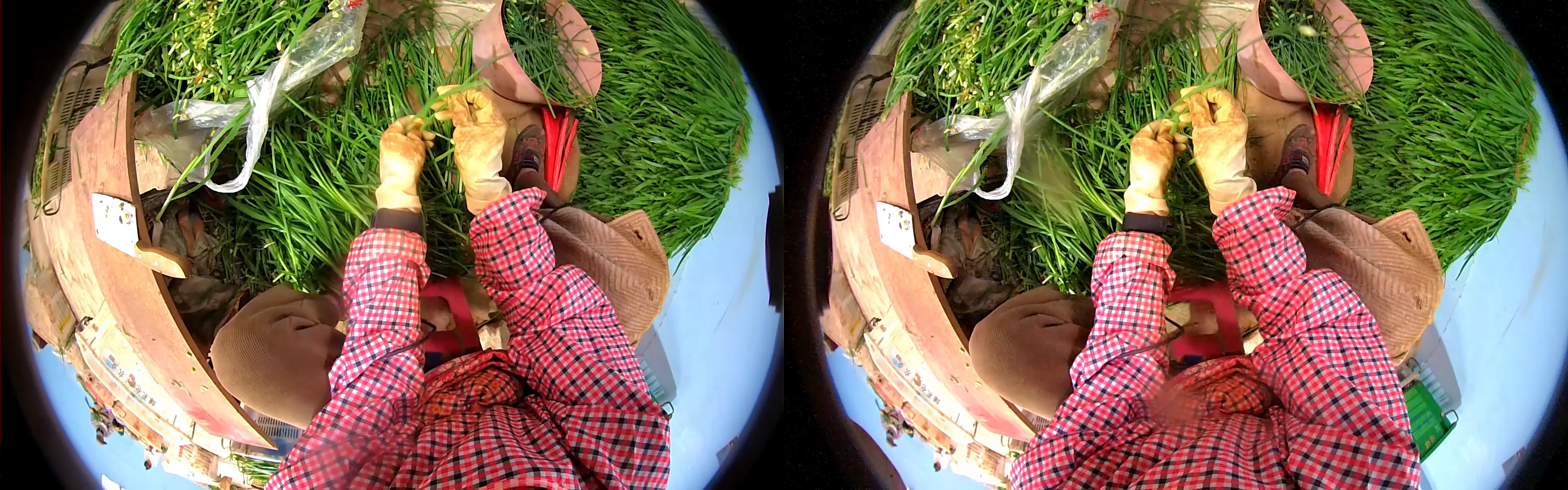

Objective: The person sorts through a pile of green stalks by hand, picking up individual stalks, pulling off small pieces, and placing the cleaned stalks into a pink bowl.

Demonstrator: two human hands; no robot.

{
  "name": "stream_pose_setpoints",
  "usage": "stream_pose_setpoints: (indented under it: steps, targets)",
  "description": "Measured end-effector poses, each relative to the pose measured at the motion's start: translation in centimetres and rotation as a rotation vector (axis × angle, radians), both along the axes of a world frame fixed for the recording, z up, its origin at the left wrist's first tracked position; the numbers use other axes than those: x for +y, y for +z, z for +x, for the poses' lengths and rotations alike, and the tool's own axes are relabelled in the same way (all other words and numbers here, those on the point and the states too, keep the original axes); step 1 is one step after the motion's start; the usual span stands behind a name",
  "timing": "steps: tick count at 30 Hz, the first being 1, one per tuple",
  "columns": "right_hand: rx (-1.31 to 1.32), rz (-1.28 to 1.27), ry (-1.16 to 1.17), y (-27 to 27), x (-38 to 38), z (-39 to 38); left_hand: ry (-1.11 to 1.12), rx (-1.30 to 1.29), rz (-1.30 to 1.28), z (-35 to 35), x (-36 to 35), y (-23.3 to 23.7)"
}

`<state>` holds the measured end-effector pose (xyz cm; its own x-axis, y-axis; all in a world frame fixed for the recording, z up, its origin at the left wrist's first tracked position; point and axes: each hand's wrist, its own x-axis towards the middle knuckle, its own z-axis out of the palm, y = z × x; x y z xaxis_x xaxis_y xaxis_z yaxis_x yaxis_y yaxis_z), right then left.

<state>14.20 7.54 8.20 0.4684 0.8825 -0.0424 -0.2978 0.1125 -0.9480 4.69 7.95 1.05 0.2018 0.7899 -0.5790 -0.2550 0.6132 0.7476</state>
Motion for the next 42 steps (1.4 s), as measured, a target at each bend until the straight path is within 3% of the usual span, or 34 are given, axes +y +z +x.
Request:
stream_pose_setpoints:
  steps: [1,3,5,6,7,8,9,11,13,15,17,19,20,21,22,23,25,27,30,31,32,33,34,37,38,41,42]
  targets:
    - [-0.236,-0.081,-0.012,1.1,0.2,-0.2,-0.084,0.247,0.075,-0.6,0.4,2.3]
    - [-0.210,0.040,-0.040,2.8,0.8,1.0,0.110,0.055,-0.016,-1.4,0.5,0.9]
    - [-0.651,-0.280,-0.194,6.8,0.9,4.3,0.165,-0.046,-0.009,-1.9,0.4,1.0]
    - [-0.768,-0.256,-0.200,5.0,1.3,8.5,0.167,-0.056,-0.014,-2.3,0.4,0.9]
    - [-0.603,-0.404,-0.195,5.0,1.8,11.4,0.166,-0.070,-0.020,-2.4,0.3,0.6]
    - [-0.760,-0.613,-0.215,5.3,2.2,13.8,0.170,-0.088,-0.009,-2.4,0.1,0.2]
    - [-1.226,-0.790,-0.196,3.5,2.4,17.6,0.178,-0.107,0.004,-2.6,0.0,-0.4]
    - [-1.661,-0.618,-0.256,5.1,2.6,17.1,0.187,-0.121,0.022,-3.0,0.3,-0.7]
    - [-1.240,-0.510,-0.014,5.9,2.3,12.9,0.181,-0.106,0.024,-3.3,0.1,-0.9]
    - [-1.190,-0.416,0.386,3.8,1.9,8.1,0.183,-0.104,0.031,-3.2,0.2,-0.4]
    - [-1.160,-0.683,0.586,0.6,1.4,2.8,0.189,-0.117,0.020,-2.9,0.2,-0.2]
    - [-0.665,-0.622,0.924,1.2,1.5,0.5,0.108,-0.026,0.092,-3.1,0.1,0.0]
    - [-0.376,-0.736,0.768,-1.4,1.4,0.6,0.125,0.011,0.128,-3.1,0.1,0.4]
    - [-0.350,-0.785,0.721,-3.7,1.8,1.6,0.142,0.047,0.165,-2.9,0.1,0.8]
    - [-0.323,-0.831,0.672,-5.9,2.1,2.7,0.192,-0.125,0.025,-2.8,0.4,0.9]
    - [0.210,-1.046,0.156,-4.6,4.1,1.8,0.157,-0.095,0.035,-3.0,0.5,1.0]
    - [-0.779,-0.727,0.777,-5.2,3.8,5.8,0.082,-0.045,0.055,-3.4,0.7,1.2]
    - [-1.309,-0.552,0.836,3.9,5.0,4.5,0.051,-0.059,0.086,-3.4,0.8,0.5]
    - [-1.259,-0.499,0.894,7.1,6.2,5.5,0.046,-0.054,0.123,-2.8,0.7,1.2]
    - [-1.292,-0.457,0.892,8.5,6.2,5.3,-0.001,0.071,0.230,-2.7,0.8,1.3]
    - [-1.401,-0.204,0.933,6.9,7.0,6.5,-0.050,0.199,0.335,-2.6,0.9,1.5]
    - [-1.424,-0.228,0.928,6.9,7.0,6.9,-0.099,0.325,0.439,-2.4,0.9,1.6]
    - [-1.448,-0.252,0.922,7.9,7.1,6.7,-0.098,0.054,0.257,-1.9,1.1,1.9]
    - [-1.472,-0.328,0.892,9.1,7.4,6.4,-0.378,-0.027,0.134,-1.8,1.7,2.7]
    - [-1.495,-0.339,0.865,9.1,7.5,6.3,-0.325,-0.312,0.053,-1.7,1.8,1.9]
    - [-1.497,-0.310,0.856,9.2,7.9,6.8,-0.509,-0.239,0.102,-1.5,1.5,1.2]
    - [-1.491,-0.241,0.885,8.5,8.6,7.6,-0.494,-0.453,0.071,-1.6,1.5,0.6]
